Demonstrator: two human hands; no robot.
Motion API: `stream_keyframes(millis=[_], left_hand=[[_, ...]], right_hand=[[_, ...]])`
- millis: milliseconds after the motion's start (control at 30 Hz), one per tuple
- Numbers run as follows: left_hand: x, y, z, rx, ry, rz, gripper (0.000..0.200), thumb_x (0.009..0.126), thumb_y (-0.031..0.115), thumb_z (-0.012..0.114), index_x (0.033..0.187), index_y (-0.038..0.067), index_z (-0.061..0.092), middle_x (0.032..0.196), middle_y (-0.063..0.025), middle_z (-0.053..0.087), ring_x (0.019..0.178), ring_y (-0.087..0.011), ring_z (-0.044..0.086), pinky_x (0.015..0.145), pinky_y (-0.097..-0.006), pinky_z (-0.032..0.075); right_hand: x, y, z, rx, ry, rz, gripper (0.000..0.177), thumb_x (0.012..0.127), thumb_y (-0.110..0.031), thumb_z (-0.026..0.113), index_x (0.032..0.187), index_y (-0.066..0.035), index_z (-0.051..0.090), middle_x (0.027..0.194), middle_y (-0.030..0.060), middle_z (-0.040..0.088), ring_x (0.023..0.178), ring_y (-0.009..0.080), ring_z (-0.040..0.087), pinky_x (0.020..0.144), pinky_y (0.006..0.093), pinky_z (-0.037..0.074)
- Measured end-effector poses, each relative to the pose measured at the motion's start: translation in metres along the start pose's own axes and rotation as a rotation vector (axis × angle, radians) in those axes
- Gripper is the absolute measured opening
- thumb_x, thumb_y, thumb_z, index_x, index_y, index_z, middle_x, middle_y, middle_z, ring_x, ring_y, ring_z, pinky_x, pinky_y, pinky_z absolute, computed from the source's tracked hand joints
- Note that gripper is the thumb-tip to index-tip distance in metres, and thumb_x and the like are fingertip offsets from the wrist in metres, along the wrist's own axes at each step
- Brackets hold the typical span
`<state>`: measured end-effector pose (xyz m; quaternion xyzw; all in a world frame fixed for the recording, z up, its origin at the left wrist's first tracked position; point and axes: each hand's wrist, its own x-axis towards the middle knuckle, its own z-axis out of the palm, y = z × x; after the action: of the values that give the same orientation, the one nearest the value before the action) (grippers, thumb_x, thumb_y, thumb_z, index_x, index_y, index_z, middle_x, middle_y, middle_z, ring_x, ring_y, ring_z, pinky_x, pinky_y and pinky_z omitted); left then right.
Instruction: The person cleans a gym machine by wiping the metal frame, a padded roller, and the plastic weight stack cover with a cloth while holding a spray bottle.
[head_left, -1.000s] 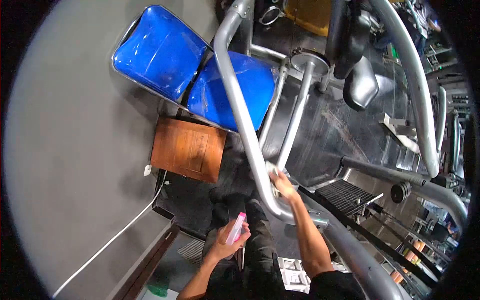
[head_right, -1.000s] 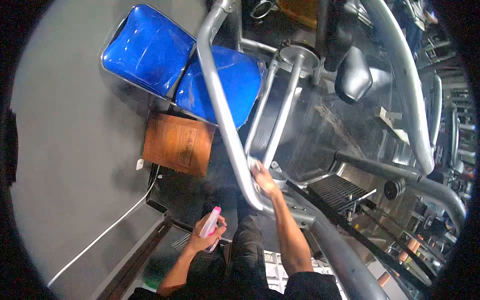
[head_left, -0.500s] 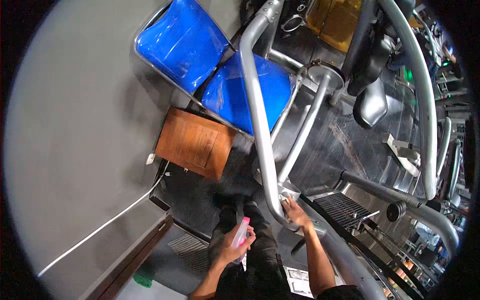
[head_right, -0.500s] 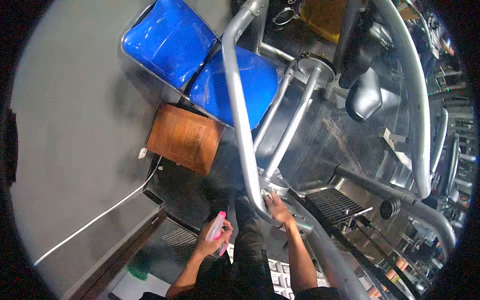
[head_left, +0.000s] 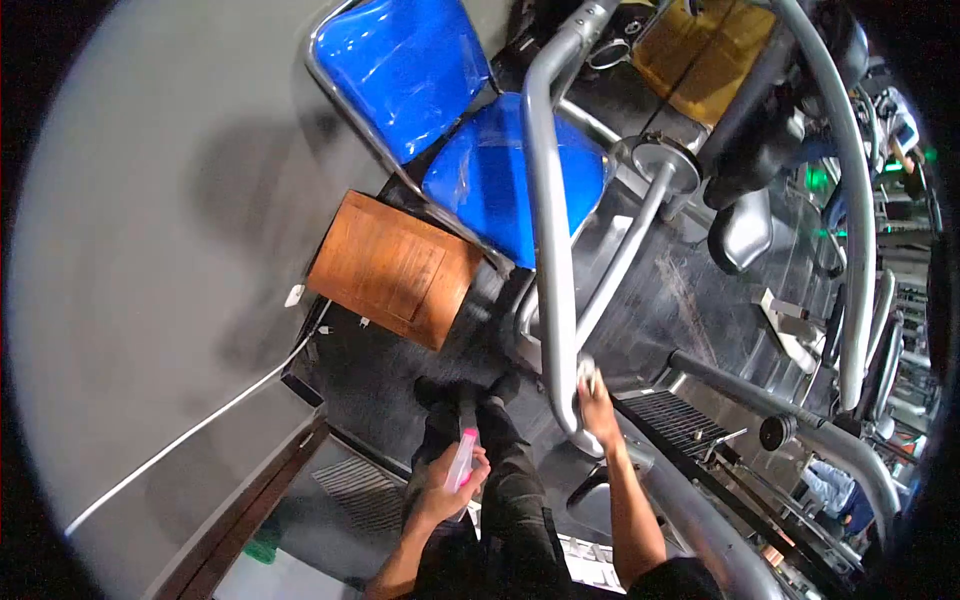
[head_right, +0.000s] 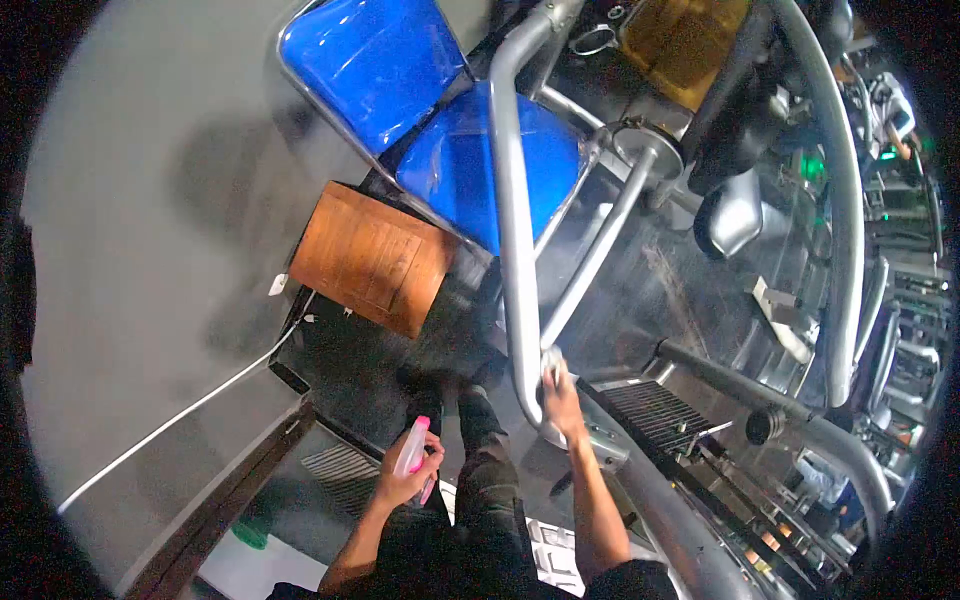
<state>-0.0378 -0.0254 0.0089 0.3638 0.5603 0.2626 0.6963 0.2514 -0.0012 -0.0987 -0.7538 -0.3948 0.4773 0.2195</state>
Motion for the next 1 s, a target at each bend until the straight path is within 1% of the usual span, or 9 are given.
stream_keyframes(millis=[200, 267, 400, 467, 600, 767, 833, 933, 1000], left_hand=[[-0.004, -0.011, -0.021, -0.142, 0.081, -0.003, 0.024, 0.085, 0.006, 0.064, 0.107, 0.004, 0.053, 0.083, -0.0022, 0.061, 0.059, -0.0086, 0.059, 0.053, -0.0242, 0.048], [-0.007, -0.013, -0.026, -0.187, 0.112, 0.021, 0.024, 0.085, 0.006, 0.063, 0.107, 0.004, 0.053, 0.083, -0.0026, 0.06, 0.058, -0.0088, 0.059, 0.052, -0.0241, 0.048], [-0.012, -0.02, -0.031, -0.213, 0.159, 0.056, 0.025, 0.085, 0.005, 0.063, 0.108, 0.004, 0.052, 0.084, -0.0037, 0.06, 0.057, -0.0094, 0.059, 0.051, -0.0236, 0.047], [-0.013, -0.032, -0.028, -0.233, 0.192, 0.09, 0.025, 0.085, 0.005, 0.063, 0.108, 0.005, 0.052, 0.085, -0.0037, 0.06, 0.057, -0.0094, 0.058, 0.05, -0.0234, 0.047], [-0.021, -0.035, -0.022, -0.221, 0.268, 0.073, 0.024, 0.085, 0.005, 0.064, 0.107, 0.005, 0.053, 0.084, -0.0035, 0.06, 0.057, -0.0088, 0.058, 0.051, -0.0235, 0.047], [-0.031, -0.045, -0.01, -0.236, 0.34, 0.166, 0.021, 0.086, 0.004, 0.063, 0.105, 0.004, 0.054, 0.082, -0.0025, 0.059, 0.059, -0.0073, 0.057, 0.052, -0.0225, 0.046], [-0.033, -0.051, -0.005, -0.189, 0.385, 0.213, 0.021, 0.085, 0.004, 0.063, 0.104, 0.004, 0.053, 0.081, -0.002, 0.058, 0.059, -0.007, 0.056, 0.052, -0.0224, 0.046], [-0.04, -0.048, 0.0, -0.439, 0.359, 0.022, 0.021, 0.085, 0.003, 0.064, 0.103, 0.004, 0.054, 0.079, -0.001, 0.057, 0.059, -0.0066, 0.055, 0.052, -0.0227, 0.045], [-0.044, -0.043, 0.001, -0.334, 0.342, 0.023, 0.022, 0.084, 0.003, 0.064, 0.104, 0.004, 0.054, 0.078, -0.0007, 0.057, 0.059, -0.0066, 0.055, 0.052, -0.023, 0.045]], right_hand=[[-0.013, -0.039, -0.019, 0.04, 0.059, 0.083, 0.026, 0.091, -0.012, 0.054, 0.114, -0.001, 0.057, 0.092, 0.0166, 0.062, 0.092, 0.0207, 0.06, 0.083, 0.0327, 0.046], [0.005, -0.088, -0.012, -0.162, 0.254, -0.419, 0.032, 0.085, -0.005, 0.056, 0.116, -0.007, 0.059, 0.1, 0.019, 0.062, 0.099, 0.0275, 0.061, 0.088, 0.0342, 0.047], [0.047, -0.15, -0.013, -0.984, -0.09, -0.857, 0.046, 0.071, -0.003, 0.058, 0.112, -0.023, 0.065, 0.121, 0.0097, 0.056, 0.119, 0.0329, 0.05, 0.095, 0.0402, 0.048], [0.066, -0.133, 0.001, -1.142, -0.2, -0.99, 0.031, 0.075, -0.01, 0.056, 0.101, -0.022, 0.069, 0.11, 0.0055, 0.062, 0.115, 0.0287, 0.053, 0.095, 0.0359, 0.047], [0.028, -0.075, 0.042, -1.54, -0.591, -0.884, 0.007, 0.075, -0.013, 0.061, 0.081, -0.014, 0.066, 0.102, 0.0095, 0.064, 0.101, 0.0293, 0.059, 0.081, 0.0402, 0.051], [0.028, -0.021, 0.021, -1.165, -1.044, -1.173, 0.008, 0.076, -0.019, 0.062, 0.077, -0.012, 0.066, 0.084, 0.0086, 0.067, 0.085, 0.0266, 0.064, 0.079, 0.046, 0.048], [0.064, -0.05, 0.036, -1.717, -0.808, -1.234, 0.01, 0.078, -0.016, 0.059, 0.073, -0.011, 0.066, 0.072, 0.0067, 0.063, 0.071, 0.0239, 0.063, 0.062, 0.0482, 0.046], [0.159, -0.109, 0.051, -1.501, -0.476, -0.937, 0.012, 0.078, -0.018, 0.062, 0.084, -0.008, 0.067, 0.076, 0.0119, 0.064, 0.075, 0.0207, 0.065, 0.053, 0.0354, 0.047], [0.145, -0.119, 0.058, -1.579, -0.423, -0.862, 0.011, 0.078, -0.018, 0.062, 0.084, -0.009, 0.067, 0.084, 0.0143, 0.065, 0.084, 0.0232, 0.065, 0.055, 0.0386, 0.048]])
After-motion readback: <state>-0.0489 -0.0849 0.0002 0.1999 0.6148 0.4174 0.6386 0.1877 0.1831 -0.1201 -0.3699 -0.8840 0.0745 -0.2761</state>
